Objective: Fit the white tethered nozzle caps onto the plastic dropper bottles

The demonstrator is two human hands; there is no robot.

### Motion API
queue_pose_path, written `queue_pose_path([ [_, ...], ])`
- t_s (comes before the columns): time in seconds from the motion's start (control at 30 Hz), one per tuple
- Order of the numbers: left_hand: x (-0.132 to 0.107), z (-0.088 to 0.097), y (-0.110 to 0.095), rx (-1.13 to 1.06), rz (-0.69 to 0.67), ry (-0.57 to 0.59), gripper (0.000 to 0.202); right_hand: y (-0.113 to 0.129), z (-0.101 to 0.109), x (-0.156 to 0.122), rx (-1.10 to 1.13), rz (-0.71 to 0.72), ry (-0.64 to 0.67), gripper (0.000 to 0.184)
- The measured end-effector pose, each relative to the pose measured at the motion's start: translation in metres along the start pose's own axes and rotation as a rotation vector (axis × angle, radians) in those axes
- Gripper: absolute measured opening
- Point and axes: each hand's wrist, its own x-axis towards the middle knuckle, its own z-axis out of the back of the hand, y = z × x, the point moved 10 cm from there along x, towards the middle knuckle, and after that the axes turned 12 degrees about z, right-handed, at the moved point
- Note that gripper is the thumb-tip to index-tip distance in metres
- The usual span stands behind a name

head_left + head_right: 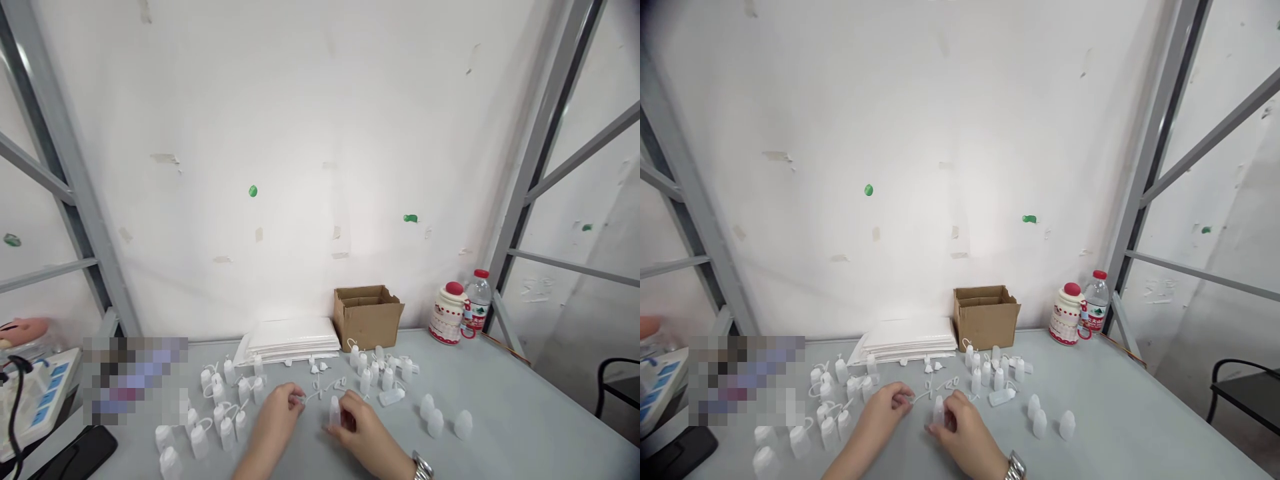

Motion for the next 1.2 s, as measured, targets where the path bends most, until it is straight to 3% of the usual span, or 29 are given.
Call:
queue_pose_path([
  [0.17, -0.007, 0.006, -0.012, -0.019, -0.053, -0.098, 0.021, -0.006, 0.003, -0.001, 0.023, -0.048, -0.048, 0.013],
  [0.3, -0.019, -0.007, -0.034, 0.008, -0.197, -0.137, 0.017, -0.010, -0.001, -0.005, -0.029, -0.054, -0.049, 0.011],
  [0.43, -0.018, -0.016, -0.035, -0.020, -0.193, -0.156, 0.016, -0.013, -0.001, -0.007, -0.043, -0.068, -0.059, 0.007],
  [0.6, -0.010, -0.011, -0.026, -0.165, -0.166, -0.167, 0.013, -0.018, 0.001, -0.005, -0.063, -0.081, -0.068, 0.010],
  [0.93, -0.005, -0.014, -0.022, -0.700, -0.076, 0.018, 0.016, 0.004, 0.011, -0.002, -0.002, 0.059, -0.124, 0.018],
  [1.2, -0.013, -0.014, -0.026, -0.898, -0.053, 0.128, 0.026, 0.002, 0.009, -0.003, -0.027, 0.065, -0.137, 0.016],
])
